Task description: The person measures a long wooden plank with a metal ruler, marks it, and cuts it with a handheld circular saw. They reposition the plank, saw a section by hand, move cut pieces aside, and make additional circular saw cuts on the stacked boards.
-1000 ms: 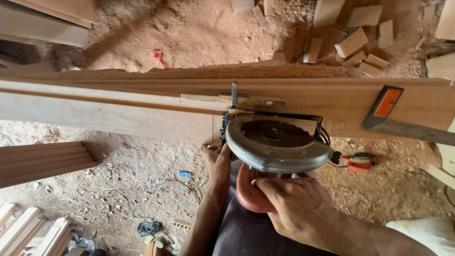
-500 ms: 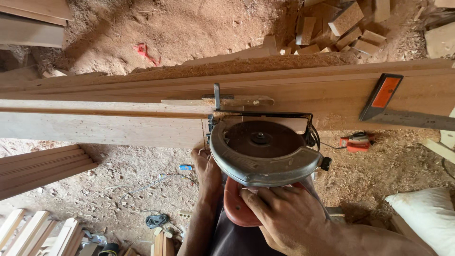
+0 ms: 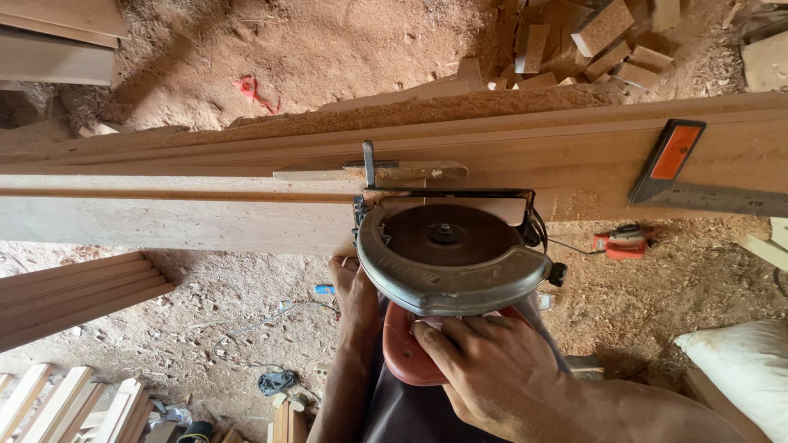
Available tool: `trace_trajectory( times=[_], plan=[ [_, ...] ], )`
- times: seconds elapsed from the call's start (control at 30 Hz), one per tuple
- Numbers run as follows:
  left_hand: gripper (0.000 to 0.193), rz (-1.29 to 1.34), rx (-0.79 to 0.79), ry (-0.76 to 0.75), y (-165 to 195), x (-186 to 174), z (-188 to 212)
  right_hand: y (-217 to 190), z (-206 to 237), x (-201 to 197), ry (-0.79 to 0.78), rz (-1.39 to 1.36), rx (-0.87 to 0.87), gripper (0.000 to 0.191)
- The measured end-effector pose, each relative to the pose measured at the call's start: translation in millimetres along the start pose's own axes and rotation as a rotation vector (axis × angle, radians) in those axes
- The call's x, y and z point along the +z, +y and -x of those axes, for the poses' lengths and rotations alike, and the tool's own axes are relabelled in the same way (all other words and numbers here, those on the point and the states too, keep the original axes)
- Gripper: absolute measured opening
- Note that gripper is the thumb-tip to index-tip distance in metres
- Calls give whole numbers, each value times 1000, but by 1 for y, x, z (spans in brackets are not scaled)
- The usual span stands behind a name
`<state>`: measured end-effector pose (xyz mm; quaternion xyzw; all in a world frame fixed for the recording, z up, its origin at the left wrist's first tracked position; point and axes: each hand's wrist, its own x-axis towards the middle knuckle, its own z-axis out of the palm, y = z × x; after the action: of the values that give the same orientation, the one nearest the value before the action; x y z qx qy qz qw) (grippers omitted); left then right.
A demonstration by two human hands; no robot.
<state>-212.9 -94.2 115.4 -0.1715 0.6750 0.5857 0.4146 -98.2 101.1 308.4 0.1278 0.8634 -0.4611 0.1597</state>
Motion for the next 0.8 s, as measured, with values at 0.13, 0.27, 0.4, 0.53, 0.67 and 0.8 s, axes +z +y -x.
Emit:
trace_trajectory(
  times=[0.13,0.27,0.4,0.53,0.67,0.8],
  plan=[
    [71,-1,-12,1,4,-1,-1,-3,-2,2,2,-3,16,49],
    [68,-10,2,-13,10,0,-1,-6,-4,4,6,-19,28,50],
    [65,3,18,-28,16,1,1,-6,-5,4,20,2,9,51],
    [63,65,-8,-54,16,-1,1,-6,-7,4,1,7,-2,53],
    [60,-27,-6,-7,12,-10,-1,-11,-10,8,10,11,65,48],
    [62,-139,-25,49,9,-21,-2,-13,-14,10,-82,-12,80,49]
  ],
)
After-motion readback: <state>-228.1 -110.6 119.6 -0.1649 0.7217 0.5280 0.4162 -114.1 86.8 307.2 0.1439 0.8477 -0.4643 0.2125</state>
